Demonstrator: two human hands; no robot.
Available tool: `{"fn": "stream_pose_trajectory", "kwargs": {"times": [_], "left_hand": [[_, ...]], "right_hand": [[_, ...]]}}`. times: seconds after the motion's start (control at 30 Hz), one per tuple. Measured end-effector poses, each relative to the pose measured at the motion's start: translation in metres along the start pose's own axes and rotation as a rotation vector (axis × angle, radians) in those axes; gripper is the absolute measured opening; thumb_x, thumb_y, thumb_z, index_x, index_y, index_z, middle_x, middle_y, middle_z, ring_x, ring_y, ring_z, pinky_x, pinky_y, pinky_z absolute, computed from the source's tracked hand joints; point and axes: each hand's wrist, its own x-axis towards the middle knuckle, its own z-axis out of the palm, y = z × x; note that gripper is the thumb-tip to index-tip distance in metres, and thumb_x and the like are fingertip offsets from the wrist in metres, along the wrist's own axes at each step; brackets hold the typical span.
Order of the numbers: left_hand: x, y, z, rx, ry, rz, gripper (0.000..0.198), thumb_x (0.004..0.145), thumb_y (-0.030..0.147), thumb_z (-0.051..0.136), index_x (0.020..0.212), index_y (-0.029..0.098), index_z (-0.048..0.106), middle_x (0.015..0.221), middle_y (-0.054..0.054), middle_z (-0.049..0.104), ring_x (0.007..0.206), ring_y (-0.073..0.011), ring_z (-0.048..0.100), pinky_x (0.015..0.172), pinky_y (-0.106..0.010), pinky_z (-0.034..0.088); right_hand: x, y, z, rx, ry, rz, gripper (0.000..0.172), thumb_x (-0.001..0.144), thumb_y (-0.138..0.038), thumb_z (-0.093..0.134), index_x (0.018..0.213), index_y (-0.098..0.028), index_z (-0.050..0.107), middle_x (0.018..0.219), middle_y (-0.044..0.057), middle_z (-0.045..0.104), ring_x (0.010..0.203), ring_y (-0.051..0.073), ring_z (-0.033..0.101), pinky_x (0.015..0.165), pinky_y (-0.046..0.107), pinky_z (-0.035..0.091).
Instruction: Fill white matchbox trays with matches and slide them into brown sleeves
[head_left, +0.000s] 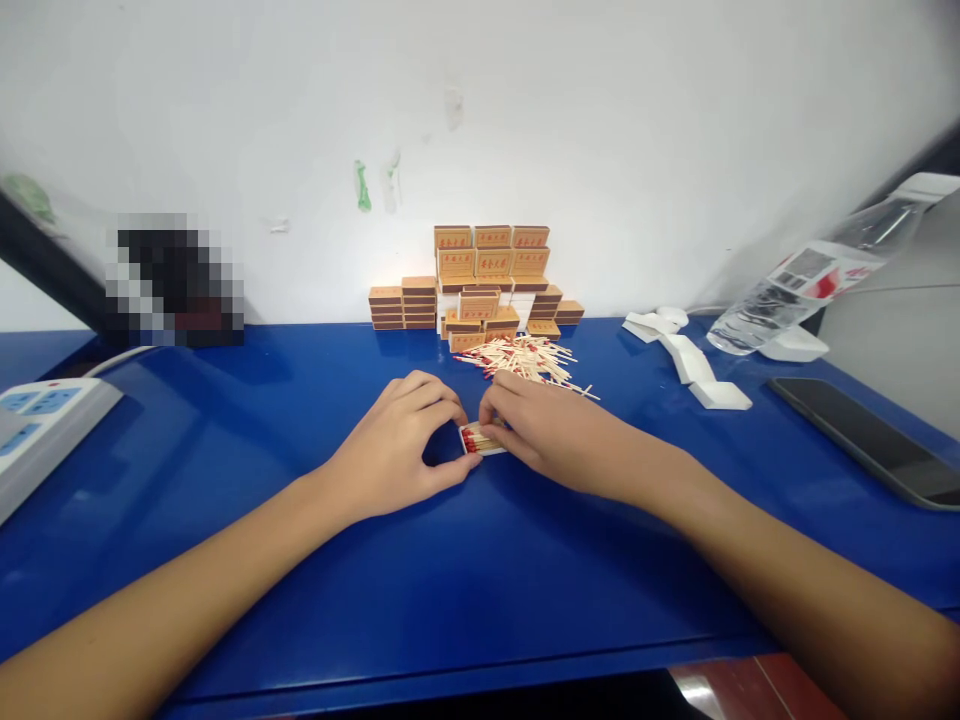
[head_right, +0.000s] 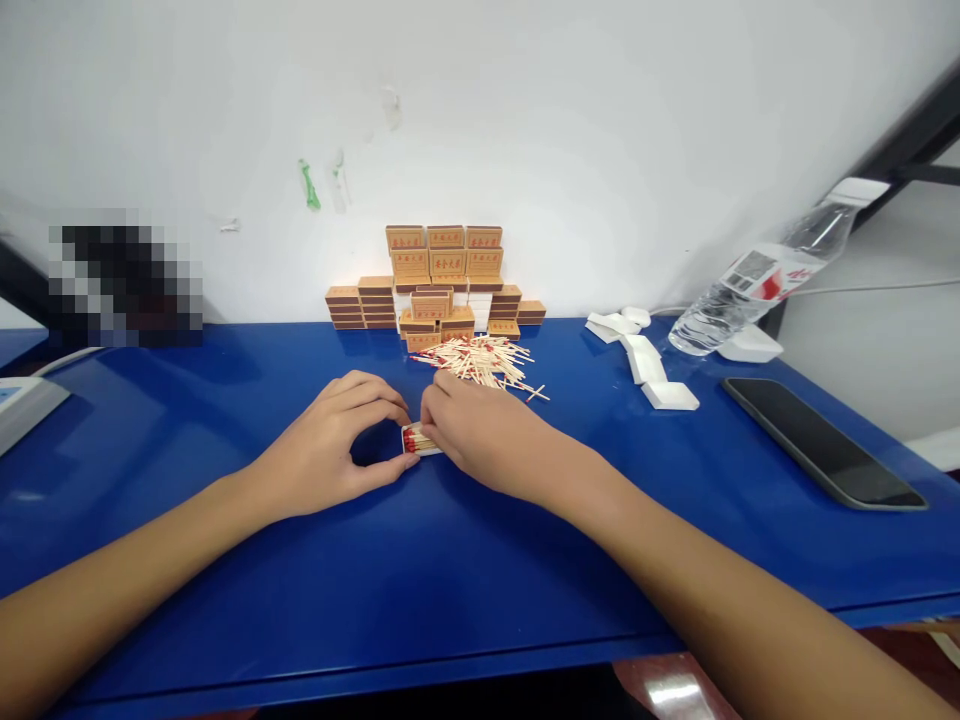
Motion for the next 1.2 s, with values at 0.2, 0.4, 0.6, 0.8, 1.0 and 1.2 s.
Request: {"fn": "stream_pose_trajectory", "kwargs": {"times": [0.2,0.4,0.6,0.8,1.0,1.2], "left_hand": [[0.0,-0.001,0.0,-0.009,-0.009,0.001,0.02,0.093,0.037,0.076,0.103,0.021,0.071,0.113,-0.006,0.074,0.114,-0.0275,0.062,0.099,-0.046,0.049],[0.0,-0.001,0.0,-0.005,-0.01,0.003,0.02,0.093,0.038,0.075,0.103,0.021,0.071,0.112,-0.006,0.073,0.114,-0.0276,0.062,0.101,-0.047,0.049],[0.0,-0.001,0.0,-0.013,-0.01,0.001,0.02,0.092,0.037,0.077,0.103,0.021,0.071,0.112,-0.007,0.073,0.115,-0.0279,0.062,0.101,-0.047,0.049],[-0.001,0.0,-0.001,-0.027,0.002,0.018,0.02,0.093,0.038,0.076,0.104,0.022,0.071,0.113,-0.006,0.073,0.114,-0.0276,0.062,0.102,-0.048,0.049],[-0.001,0.0,0.0,-0.028,-0.017,0.02,0.019,0.093,0.038,0.076,0.103,0.021,0.071,0.113,-0.007,0.073,0.115,-0.0284,0.062,0.101,-0.048,0.049],[-0.001,0.001,-0.001,-0.035,-0.018,0.017,0.018,0.092,0.036,0.077,0.103,0.022,0.071,0.113,-0.007,0.073,0.115,-0.0285,0.062,0.102,-0.048,0.049]], "right_hand": [[0.0,0.012,-0.016,0.067,0.024,-0.02,0.01,0.104,-0.019,0.059,0.099,-0.019,0.067,0.105,0.006,0.065,0.088,0.019,0.06,0.076,0.031,0.044],[0.001,0.017,-0.011,0.111,-0.037,-0.014,0.01,0.102,-0.018,0.059,0.096,-0.019,0.067,0.1,0.006,0.065,0.085,0.018,0.059,0.075,0.031,0.044],[0.001,0.019,-0.01,0.133,-0.016,-0.035,0.011,0.102,-0.019,0.058,0.094,-0.019,0.066,0.1,0.006,0.065,0.084,0.018,0.059,0.075,0.031,0.043],[0.001,0.022,-0.024,0.143,0.101,-0.063,0.012,0.1,-0.024,0.062,0.09,-0.02,0.068,0.087,0.003,0.063,0.079,0.018,0.055,0.073,0.032,0.04],[0.006,0.01,-0.005,0.169,0.053,-0.032,0.01,0.098,-0.026,0.067,0.091,-0.02,0.067,0.09,0.003,0.065,0.079,0.017,0.056,0.07,0.03,0.039],[0.006,0.018,-0.013,0.132,0.128,-0.053,0.011,0.099,-0.026,0.064,0.089,-0.021,0.066,0.086,0.002,0.065,0.078,0.017,0.056,0.071,0.03,0.038]]}}
